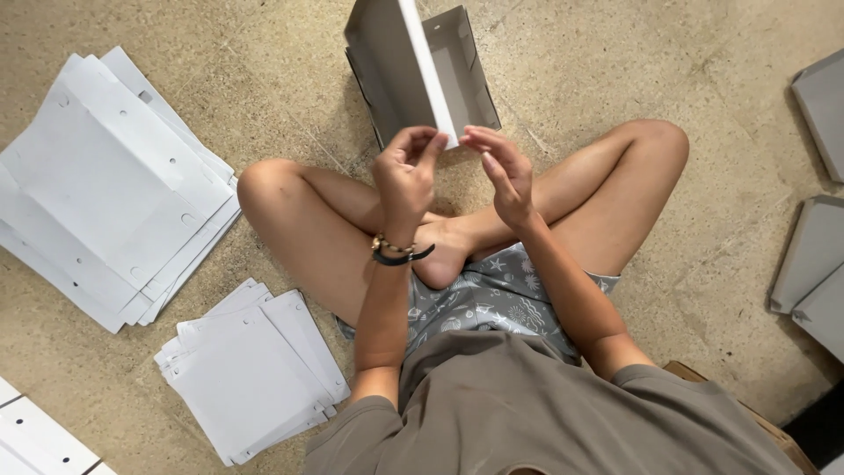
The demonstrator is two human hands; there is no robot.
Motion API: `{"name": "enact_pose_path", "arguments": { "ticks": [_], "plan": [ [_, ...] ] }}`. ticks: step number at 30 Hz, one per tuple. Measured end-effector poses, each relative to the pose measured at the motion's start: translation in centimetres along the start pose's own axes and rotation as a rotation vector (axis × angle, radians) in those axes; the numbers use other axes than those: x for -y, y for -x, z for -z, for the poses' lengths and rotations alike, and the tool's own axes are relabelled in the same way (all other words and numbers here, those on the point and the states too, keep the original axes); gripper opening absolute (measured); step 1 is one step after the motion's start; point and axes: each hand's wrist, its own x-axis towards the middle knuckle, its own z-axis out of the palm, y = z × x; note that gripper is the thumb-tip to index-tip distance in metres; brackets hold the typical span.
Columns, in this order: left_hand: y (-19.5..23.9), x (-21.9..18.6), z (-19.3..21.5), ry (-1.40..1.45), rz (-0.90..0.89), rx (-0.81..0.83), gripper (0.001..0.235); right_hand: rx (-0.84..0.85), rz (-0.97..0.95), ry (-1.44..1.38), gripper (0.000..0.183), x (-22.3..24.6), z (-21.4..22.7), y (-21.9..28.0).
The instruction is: The person sits on the floor and assembles a white cardboard box by folding the flaps and securing the tabs. They then place the completed box aside and pick up a flat sheet of cardboard to begin folding another box.
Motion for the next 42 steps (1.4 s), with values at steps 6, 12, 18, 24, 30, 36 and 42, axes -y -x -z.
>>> {"name": "enact_pose_path", "arguments": {
  "ticks": [6,12,18,24,30,36,42],
  "plan": [
    [-0.6,1.8,5.9,0.407,0.105,0.032,0.009,-0.091,-0.331,0.085,0.048,-2.9,3.3,-0.9],
    [-1.1,5.9,5.9,0.759,0.270,0.074,0.015,-0.190,-0.686,-0.474,0.038,-4.2,5.6,-1.5],
    [-2.4,14.8,4.5,0.741,0.379,-0.040,0.013,-0.213,-0.725,-0.279,0.040,-6.2,7.4,-2.8],
    [-2.6,16.0,4.2,0.816,0.507,-0.223,0.005,-0.088,-0.788,-0.051,0.038,-4.0,5.2,-6.8],
    [-2.0,12.1,3.8,0.612,0.258,-0.113,0.009,-0.070,-0.867,0.109,0.029,-3.4,5.3,-7.1],
    [0.9,0.4,2.2,-0.253,-0.325,0.012,0.005,-0.150,-0.598,0.235,0.058,-1.4,7.3,-5.4],
    [2.8,1.5,0.0,-0.664,-0.809,0.033,0.020,-0.256,-0.401,-0.362,0.058,4.7,8.1,-4.1]
  ]
}}
